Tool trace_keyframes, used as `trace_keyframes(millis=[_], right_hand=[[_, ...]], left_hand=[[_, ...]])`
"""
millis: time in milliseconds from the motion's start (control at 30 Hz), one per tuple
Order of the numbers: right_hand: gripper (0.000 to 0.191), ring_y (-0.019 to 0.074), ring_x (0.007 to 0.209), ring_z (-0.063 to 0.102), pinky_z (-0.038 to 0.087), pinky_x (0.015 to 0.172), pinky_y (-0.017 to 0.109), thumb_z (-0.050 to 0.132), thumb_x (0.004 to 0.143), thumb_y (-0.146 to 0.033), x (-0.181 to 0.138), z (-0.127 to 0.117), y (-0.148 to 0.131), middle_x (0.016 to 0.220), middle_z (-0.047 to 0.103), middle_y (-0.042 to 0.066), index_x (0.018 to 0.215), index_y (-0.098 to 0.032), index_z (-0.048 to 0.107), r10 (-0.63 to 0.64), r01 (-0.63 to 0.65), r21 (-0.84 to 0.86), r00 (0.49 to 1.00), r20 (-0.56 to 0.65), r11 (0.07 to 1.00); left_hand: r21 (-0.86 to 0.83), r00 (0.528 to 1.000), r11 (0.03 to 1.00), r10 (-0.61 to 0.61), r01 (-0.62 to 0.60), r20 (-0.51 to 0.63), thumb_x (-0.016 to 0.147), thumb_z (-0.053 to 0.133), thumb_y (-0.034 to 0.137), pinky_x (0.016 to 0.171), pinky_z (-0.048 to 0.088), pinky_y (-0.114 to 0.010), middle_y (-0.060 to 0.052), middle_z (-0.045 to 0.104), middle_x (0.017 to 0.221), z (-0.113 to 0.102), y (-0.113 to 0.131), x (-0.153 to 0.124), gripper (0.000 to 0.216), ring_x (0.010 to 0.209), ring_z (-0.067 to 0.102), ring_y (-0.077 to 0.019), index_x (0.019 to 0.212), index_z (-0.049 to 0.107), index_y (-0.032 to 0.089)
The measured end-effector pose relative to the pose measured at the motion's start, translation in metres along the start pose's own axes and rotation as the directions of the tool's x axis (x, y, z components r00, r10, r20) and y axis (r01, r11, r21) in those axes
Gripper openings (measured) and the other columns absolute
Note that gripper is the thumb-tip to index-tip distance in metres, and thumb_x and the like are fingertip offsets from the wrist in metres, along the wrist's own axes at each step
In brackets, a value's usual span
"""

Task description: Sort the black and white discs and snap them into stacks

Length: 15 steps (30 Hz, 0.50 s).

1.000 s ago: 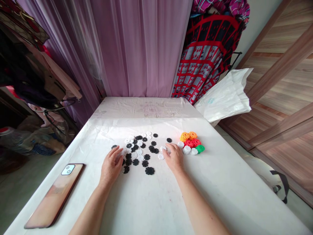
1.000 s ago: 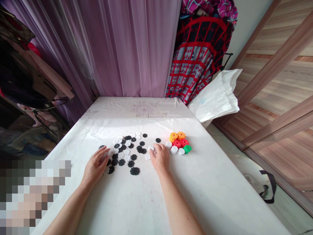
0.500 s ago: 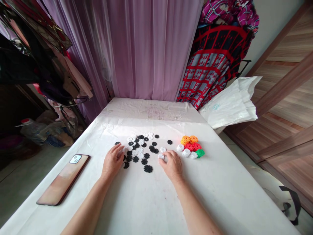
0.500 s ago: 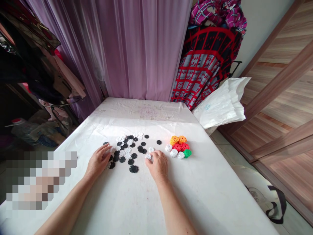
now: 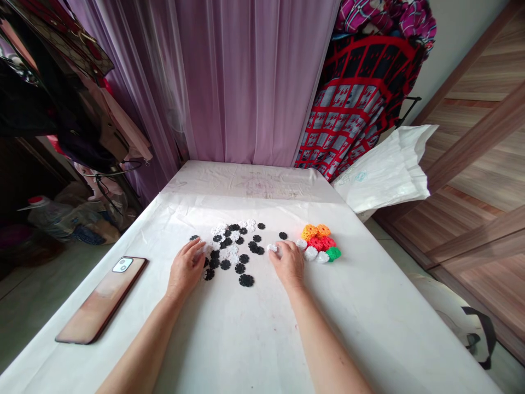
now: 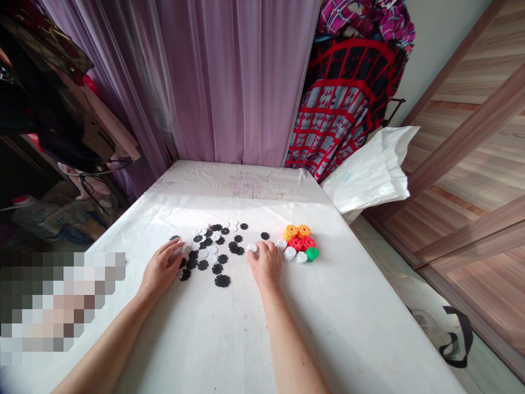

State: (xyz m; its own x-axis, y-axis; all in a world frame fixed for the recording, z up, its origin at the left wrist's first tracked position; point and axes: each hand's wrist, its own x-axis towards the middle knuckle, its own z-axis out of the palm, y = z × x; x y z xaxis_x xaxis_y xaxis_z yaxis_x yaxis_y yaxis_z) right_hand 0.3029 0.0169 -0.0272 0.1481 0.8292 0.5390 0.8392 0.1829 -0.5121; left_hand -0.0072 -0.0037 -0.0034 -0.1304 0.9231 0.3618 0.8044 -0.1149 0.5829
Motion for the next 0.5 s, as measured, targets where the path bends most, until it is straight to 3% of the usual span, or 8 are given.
trace_keyframes(millis=[200,367,500], right_hand=[[0.025,0.0197,0.077,0.063,0.053,0.076,0.034,0.05,0.089,-0.031,-0.012,-0.011,0.003,0.094,0.073,0.009,0.091,-0.021,0.073,0.1,-0.081,0.23,0.992,-0.074,0.97],[0.027,0.0194,0.072,0.063,0.053,0.07,0.033,0.05,0.085,-0.033,-0.016,-0.018,0.0,0.088,0.075,0.009,0.085,-0.021,0.074,0.147,-0.123,0.324,0.988,-0.052,0.938],[0.029,0.0203,0.074,0.065,0.052,0.064,0.031,0.052,0.084,-0.038,-0.016,-0.022,0.003,0.087,0.076,0.01,0.082,-0.02,0.074,0.235,-0.196,0.411,0.971,-0.047,0.89]], left_hand=[[0.058,0.985,0.984,0.169,-0.17,0.017,0.092,0.055,0.04,0.108,0.051,-0.053,-0.008,0.074,0.126,0.009,0.015,-0.005,0.03,0.122,0.065,-0.0296,0.109,0.076,0.028],[0.144,0.937,0.939,0.279,-0.312,0.212,0.09,0.062,0.038,0.117,0.037,-0.063,-0.008,0.068,0.137,0.021,0.049,-0.004,0.027,0.134,0.056,-0.0342,0.11,0.078,0.032],[0.168,0.894,0.914,0.301,-0.37,0.332,0.087,0.067,0.038,0.119,0.031,-0.067,-0.009,0.066,0.14,0.017,0.058,0.005,0.025,0.138,0.052,-0.037,0.109,0.079,0.033]])
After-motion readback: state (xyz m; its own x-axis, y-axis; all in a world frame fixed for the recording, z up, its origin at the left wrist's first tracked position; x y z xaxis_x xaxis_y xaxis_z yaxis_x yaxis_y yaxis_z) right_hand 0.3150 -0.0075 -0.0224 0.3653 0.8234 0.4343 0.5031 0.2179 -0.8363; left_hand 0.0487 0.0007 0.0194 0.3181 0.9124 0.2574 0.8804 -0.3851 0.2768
